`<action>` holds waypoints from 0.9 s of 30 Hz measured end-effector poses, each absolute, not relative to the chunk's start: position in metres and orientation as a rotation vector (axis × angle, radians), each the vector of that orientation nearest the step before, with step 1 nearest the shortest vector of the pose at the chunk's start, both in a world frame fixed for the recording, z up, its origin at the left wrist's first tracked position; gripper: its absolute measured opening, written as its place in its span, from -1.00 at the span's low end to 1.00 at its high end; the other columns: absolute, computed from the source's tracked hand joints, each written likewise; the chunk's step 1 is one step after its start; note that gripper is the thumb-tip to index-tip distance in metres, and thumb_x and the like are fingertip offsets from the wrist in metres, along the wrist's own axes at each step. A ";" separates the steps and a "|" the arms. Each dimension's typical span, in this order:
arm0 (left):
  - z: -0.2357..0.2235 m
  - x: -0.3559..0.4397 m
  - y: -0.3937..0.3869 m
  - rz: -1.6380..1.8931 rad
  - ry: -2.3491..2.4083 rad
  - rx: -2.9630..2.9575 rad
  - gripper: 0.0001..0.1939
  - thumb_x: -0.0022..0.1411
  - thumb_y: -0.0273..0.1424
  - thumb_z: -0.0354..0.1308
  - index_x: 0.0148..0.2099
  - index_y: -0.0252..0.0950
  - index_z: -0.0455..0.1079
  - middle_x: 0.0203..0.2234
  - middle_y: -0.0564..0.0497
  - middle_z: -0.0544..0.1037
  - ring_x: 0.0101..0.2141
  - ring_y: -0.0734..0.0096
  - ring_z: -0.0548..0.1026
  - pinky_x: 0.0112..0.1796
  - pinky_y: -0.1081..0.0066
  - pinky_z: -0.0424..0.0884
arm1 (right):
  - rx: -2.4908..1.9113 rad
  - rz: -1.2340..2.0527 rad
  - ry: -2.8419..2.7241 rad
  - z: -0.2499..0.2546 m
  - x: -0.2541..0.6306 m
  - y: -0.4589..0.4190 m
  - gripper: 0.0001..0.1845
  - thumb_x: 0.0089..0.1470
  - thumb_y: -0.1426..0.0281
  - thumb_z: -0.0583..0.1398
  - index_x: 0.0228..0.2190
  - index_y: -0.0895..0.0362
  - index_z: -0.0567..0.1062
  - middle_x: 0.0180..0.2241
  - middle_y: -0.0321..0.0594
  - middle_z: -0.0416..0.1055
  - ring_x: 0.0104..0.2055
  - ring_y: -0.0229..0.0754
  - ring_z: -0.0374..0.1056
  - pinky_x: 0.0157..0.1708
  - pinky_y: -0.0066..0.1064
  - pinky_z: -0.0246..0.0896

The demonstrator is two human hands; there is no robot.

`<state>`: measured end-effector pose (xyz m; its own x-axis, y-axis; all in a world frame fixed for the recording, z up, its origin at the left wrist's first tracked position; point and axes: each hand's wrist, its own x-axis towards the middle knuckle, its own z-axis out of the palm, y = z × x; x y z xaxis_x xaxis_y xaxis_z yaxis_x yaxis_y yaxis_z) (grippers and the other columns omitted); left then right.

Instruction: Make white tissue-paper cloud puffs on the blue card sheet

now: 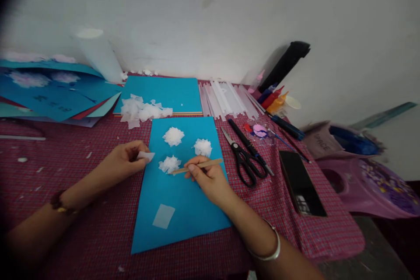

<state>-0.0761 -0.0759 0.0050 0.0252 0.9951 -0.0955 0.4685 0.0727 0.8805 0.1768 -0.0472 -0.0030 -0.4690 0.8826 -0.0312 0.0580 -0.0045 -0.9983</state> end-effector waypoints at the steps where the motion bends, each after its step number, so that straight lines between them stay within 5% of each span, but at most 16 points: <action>1: 0.006 -0.074 -0.076 0.823 1.535 1.528 -0.86 0.10 -0.39 0.05 -0.47 -0.26 0.17 -0.58 0.17 0.19 -0.55 0.53 0.18 -0.51 0.50 0.12 | -0.984 1.547 -1.607 -0.003 0.177 -0.047 -0.76 0.09 0.18 0.20 -0.36 0.11 0.48 -0.53 -0.27 0.46 -0.52 -0.27 0.31 -0.52 -0.43 0.23; 10: 0.004 -0.071 -0.072 0.573 1.542 1.675 -0.90 0.11 -0.45 -0.01 -0.42 -0.29 0.30 -0.58 0.15 0.23 -0.54 0.50 0.23 -0.53 0.49 0.12 | -0.948 1.476 -1.600 -0.009 0.178 -0.045 -0.80 0.15 0.25 0.17 -0.29 0.09 0.51 -0.44 -0.26 0.50 -0.51 -0.28 0.34 -0.50 -0.43 0.22; 17: 0.021 -0.072 -0.080 0.667 1.312 1.672 -0.81 0.21 -0.34 0.03 -0.32 -0.27 0.45 -0.34 0.02 0.45 -0.28 0.36 0.44 -0.24 0.37 0.32 | -0.994 1.479 -1.547 -0.004 0.175 -0.045 -0.77 0.12 0.21 0.17 -0.32 0.10 0.48 -0.49 -0.27 0.47 -0.54 -0.28 0.31 -0.60 -0.45 0.14; 22: 0.013 -0.056 -0.086 0.642 1.321 1.516 -0.74 0.15 -0.39 0.07 -0.08 -0.22 0.36 -0.38 0.07 0.42 -0.41 0.44 0.41 -0.43 0.45 0.31 | -1.006 1.495 -1.534 -0.005 0.174 -0.043 -0.78 0.12 0.22 0.17 -0.33 0.11 0.48 -0.49 -0.28 0.46 -0.56 -0.29 0.29 -0.60 -0.45 0.14; 27: 0.001 -0.046 -0.083 0.663 1.465 1.602 -0.75 0.11 -0.44 0.06 -0.11 -0.22 0.27 -0.50 0.15 0.30 -0.52 0.51 0.34 -0.52 0.51 0.24 | -0.987 1.493 -1.514 -0.004 0.174 -0.043 -0.78 0.11 0.21 0.18 -0.33 0.11 0.48 -0.51 -0.29 0.46 -0.57 -0.30 0.28 -0.63 -0.46 0.12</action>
